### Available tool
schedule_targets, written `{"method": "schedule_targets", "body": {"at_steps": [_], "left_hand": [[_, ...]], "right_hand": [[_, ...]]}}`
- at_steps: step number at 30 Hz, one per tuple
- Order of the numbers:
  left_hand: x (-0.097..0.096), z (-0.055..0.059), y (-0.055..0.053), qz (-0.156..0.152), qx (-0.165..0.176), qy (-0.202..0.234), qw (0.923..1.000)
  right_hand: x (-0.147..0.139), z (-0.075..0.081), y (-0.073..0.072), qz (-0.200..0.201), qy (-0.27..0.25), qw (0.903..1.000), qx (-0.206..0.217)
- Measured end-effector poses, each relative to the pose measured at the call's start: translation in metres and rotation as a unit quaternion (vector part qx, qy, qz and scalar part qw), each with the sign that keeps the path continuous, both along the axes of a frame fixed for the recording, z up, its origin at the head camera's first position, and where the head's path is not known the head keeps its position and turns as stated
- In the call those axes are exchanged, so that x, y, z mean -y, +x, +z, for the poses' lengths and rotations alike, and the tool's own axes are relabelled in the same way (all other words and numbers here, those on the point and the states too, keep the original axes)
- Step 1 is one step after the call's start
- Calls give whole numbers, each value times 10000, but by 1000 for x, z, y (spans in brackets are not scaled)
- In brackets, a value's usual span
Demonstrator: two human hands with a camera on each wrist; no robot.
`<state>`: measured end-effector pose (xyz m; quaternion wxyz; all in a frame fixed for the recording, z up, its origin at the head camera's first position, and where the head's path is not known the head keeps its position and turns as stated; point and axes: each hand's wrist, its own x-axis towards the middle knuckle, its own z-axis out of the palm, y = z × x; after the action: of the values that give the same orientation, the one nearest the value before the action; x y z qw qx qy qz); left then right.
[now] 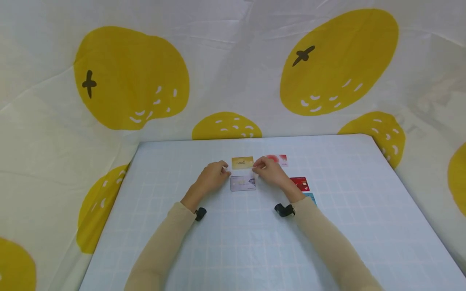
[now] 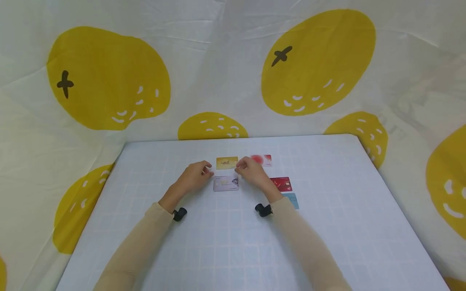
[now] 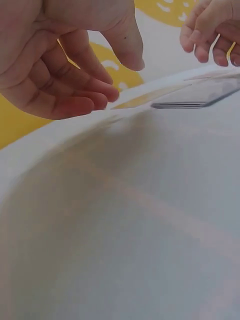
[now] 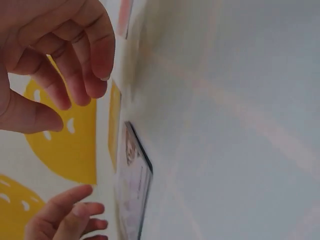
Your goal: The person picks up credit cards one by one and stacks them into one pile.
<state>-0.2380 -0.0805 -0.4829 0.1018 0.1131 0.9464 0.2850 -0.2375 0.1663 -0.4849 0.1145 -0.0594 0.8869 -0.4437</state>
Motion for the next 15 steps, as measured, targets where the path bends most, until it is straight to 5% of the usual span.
{"method": "schedule_targets", "body": {"at_steps": [8,15], "left_hand": [[-2,10,-36,26,-185,-327,9993],[-5,3,-57,-230,-131,-876,9958]], "right_hand": [[1,17,-42,444,528,9936,-891],[-2,10,-65,905,1670,9778,-883]]}}
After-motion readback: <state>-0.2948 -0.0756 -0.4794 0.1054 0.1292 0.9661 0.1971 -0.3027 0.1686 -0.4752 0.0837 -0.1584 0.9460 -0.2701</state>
